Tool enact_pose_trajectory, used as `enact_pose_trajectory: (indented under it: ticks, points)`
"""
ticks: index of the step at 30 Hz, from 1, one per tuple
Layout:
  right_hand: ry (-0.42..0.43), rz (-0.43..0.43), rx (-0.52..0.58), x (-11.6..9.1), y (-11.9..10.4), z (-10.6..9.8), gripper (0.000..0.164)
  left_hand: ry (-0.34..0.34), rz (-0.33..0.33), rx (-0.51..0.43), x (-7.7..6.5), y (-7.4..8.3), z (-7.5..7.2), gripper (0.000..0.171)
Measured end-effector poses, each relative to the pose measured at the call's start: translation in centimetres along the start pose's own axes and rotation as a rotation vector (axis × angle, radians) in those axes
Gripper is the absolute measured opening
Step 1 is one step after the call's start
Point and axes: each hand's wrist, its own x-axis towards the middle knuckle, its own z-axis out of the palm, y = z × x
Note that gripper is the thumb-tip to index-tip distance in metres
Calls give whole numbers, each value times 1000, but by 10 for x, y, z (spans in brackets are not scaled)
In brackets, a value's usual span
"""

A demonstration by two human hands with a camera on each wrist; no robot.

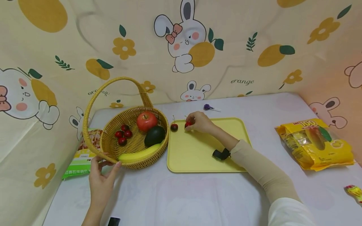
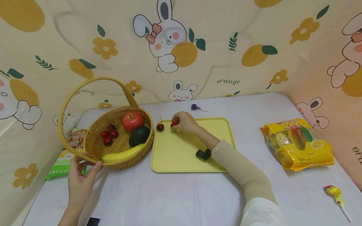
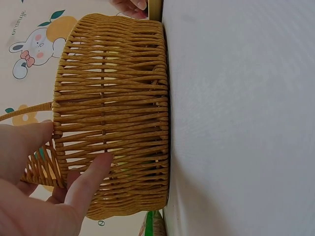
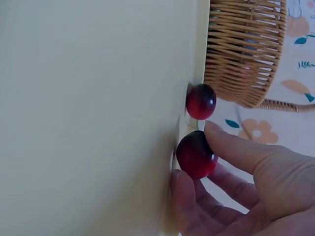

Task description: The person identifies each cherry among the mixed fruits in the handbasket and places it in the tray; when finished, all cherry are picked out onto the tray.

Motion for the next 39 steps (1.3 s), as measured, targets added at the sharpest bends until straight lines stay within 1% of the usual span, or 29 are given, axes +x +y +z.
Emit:
enact_pose_trajectory:
  ticks: [5,11,18,28,35,39]
  points:
    - [-2,-6,12,1,-1,1,29,2,7,19,0,-1,0,50]
    - [1,-14,-1,1,-1,2,30,2,-8,14,0,-3,0,51]
    - [-9,-15,-1,0,-3,1,31,4,1,17,0,-5,0,51]
    - [6,0,-4,0,-2,1,30,-6,-9,29,-1,1,0,49]
    - [24,-7,-10,0,-2,3,30,-6,-3,29,-1,-1,-1,49]
    - [29,-9,-19,-1,-3,3,31,-6,-6,51,0,-4,0,51]
